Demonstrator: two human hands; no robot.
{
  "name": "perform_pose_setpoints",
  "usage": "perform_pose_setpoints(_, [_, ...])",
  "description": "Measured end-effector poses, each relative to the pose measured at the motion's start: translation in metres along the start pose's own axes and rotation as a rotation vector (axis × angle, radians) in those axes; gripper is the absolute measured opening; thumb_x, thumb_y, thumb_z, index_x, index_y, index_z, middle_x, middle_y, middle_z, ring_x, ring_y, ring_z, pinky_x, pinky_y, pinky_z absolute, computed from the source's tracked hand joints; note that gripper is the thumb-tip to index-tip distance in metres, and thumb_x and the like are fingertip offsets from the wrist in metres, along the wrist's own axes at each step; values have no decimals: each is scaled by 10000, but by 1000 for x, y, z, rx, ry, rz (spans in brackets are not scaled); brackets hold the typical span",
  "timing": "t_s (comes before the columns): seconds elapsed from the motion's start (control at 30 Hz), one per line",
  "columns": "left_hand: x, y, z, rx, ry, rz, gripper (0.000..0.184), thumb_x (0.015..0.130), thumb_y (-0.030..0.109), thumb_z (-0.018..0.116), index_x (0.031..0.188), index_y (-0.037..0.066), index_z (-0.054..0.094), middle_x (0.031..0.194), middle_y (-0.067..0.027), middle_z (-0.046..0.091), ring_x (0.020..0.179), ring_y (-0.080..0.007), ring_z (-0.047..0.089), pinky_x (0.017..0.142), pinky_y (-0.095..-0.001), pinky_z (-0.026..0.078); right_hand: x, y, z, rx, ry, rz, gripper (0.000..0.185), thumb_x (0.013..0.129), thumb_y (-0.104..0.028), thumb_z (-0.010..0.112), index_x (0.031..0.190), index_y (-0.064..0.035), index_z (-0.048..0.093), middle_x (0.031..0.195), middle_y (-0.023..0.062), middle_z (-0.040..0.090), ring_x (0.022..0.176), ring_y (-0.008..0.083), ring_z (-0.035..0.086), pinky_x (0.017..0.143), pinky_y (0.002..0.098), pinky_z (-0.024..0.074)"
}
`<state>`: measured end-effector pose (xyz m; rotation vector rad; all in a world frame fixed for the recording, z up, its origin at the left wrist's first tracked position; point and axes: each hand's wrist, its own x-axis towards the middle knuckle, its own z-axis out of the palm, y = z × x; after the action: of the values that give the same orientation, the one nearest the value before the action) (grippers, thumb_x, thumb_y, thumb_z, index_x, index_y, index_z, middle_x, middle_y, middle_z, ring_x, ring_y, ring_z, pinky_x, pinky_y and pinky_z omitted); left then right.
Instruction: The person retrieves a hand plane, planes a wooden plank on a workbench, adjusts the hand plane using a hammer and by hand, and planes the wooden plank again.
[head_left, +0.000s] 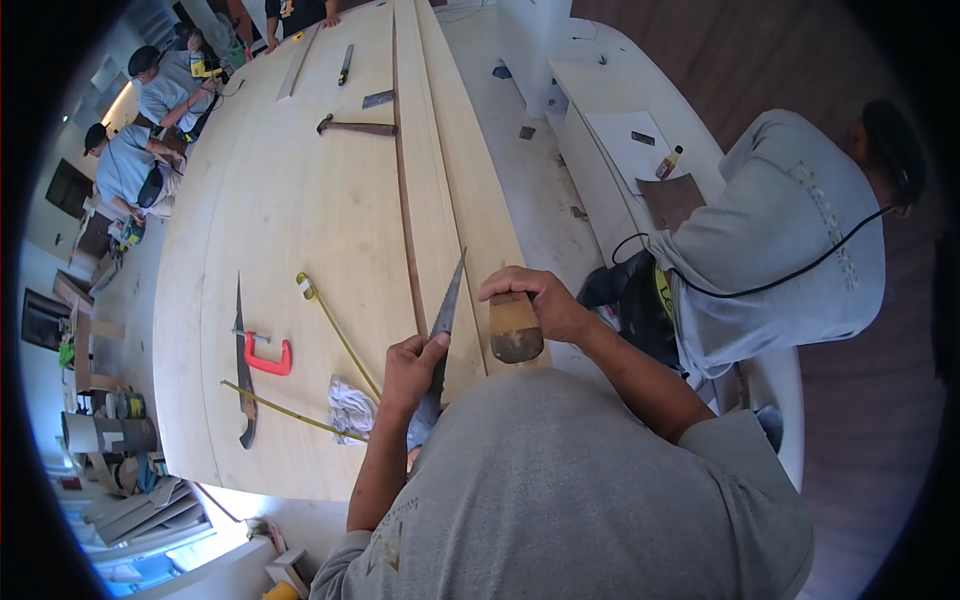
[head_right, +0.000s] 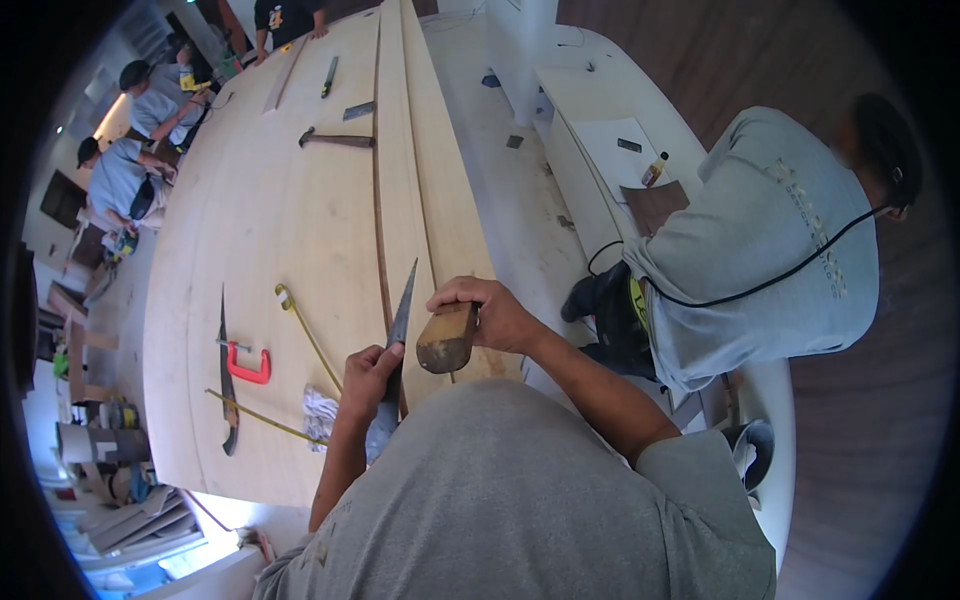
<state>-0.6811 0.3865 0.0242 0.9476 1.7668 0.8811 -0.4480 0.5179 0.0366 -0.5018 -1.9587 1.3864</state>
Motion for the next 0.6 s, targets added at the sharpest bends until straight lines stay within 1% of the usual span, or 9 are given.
perform_pose_setpoints(0.1, [-2, -3, 2, -4, -12, 5, 461, 925, 362, 739, 671, -6, 627, 573, 9, 522, 542, -67, 447, 476, -294, 371, -2, -2, 1, -9, 13, -30, 458, 702, -30, 881, 1120, -87, 702, 1087, 33, 689, 1041, 186, 656, 935, 322, 516])
perform_pose_setpoints(0.2, [-1, -9, 3, 4, -19, 34, 466, 925, 367, 740, 670, -7, 626, 574, 9, 525, 540, -68, 448, 475, -293, 372, -4, -4, 3, -4, 19, -17, 453, 707, -19, 873, 1120, -84, 699, 1085, 34, 688, 1038, 185, 657, 930, 319, 516])
perform_pose_setpoints(0.4, [-8, -3, 4, -30, -29, 1, 483, 925, 378, 737, 675, -20, 626, 565, 0, 519, 543, -76, 446, 484, -300, 374, -9, -7, 4, 18, 33, 16, 422, 728, -10, 854, 1113, -80, 696, 1090, 35, 690, 1043, 185, 658, 928, 318, 518])
perform_pose_setpoints(0.5, [0, -12, 0, 52, 24, 88, 515, 928, 393, 727, 653, -20, 589, 551, -6, 479, 554, -82, 417, 489, -317, 361, -12, -6, 7, -12, 59, 29, 384, 757, -20, 841, 1108, -75, 693, 1091, 28, 692, 1026, 158, 661, 911, 311, 522])
perform_pose_setpoints(0.6, [22, -14, -12, 53, 195, 103, 548, 933, 411, 712, 630, -12, 541, 546, -5, 431, 566, -86, 382, 495, -330, 345, -21, -14, 12, 115, 82, 212, 299, 851, -115, 792, 1123, -52, 687, 1035, 5, 663, 926, 94, 604, 818, 263, 487])
